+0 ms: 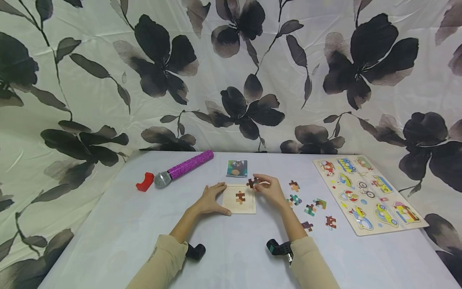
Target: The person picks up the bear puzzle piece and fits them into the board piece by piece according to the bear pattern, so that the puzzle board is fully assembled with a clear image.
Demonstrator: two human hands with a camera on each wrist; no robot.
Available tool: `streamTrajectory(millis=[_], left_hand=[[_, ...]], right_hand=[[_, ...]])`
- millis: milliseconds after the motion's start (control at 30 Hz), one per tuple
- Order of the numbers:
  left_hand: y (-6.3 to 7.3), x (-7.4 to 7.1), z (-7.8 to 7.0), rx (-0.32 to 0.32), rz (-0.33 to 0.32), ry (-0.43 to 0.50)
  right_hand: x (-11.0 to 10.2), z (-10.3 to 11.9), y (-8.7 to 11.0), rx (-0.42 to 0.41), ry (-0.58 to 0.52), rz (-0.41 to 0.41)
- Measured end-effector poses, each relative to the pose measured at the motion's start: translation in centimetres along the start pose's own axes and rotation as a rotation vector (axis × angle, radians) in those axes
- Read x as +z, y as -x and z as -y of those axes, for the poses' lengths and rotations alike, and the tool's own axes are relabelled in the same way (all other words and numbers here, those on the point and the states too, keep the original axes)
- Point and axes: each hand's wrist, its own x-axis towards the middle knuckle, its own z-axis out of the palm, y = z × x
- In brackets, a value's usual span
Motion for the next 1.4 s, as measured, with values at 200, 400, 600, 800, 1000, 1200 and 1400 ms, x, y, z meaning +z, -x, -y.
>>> streamTrajectory(millis=[200, 400, 600, 800, 1000, 1200, 1400], left_hand=[[0.1, -0.1, -0.1, 0.011, 0.002, -0.002], [0.3, -0.2, -0.2, 0.020, -0.006, 0.024], [0.2, 0.0, -0.3, 0.023, -0.028, 0.006], [0.1, 0.1, -0.3, 0.024, -0.034, -0.011], [0.1, 0.3, -0.3, 0.012, -0.038, -0.006], [0.2, 0.2, -0.4, 0.011, -0.042, -0.002], [0.1, 0.2, -0.4, 0.006, -0.042, -0.003]], right_hand=[[0.5, 0.1, 0.1, -0.028, 0.182, -0.004], [0.8, 0.1, 0.4, -0.060, 0.283, -0.004], [1.2, -0.5, 0.3, -0.125, 0.345, 0.050], [1.6, -0.6, 0.3, -0.139, 0.442, 0.108], [1.8, -0.3, 0.3, -0.140, 0.544, 0.120], [1.8, 0.1, 0.3, -0.150, 0.626, 0.137], [1.4, 0.3, 0.1, -0.139, 0.655, 0.219]])
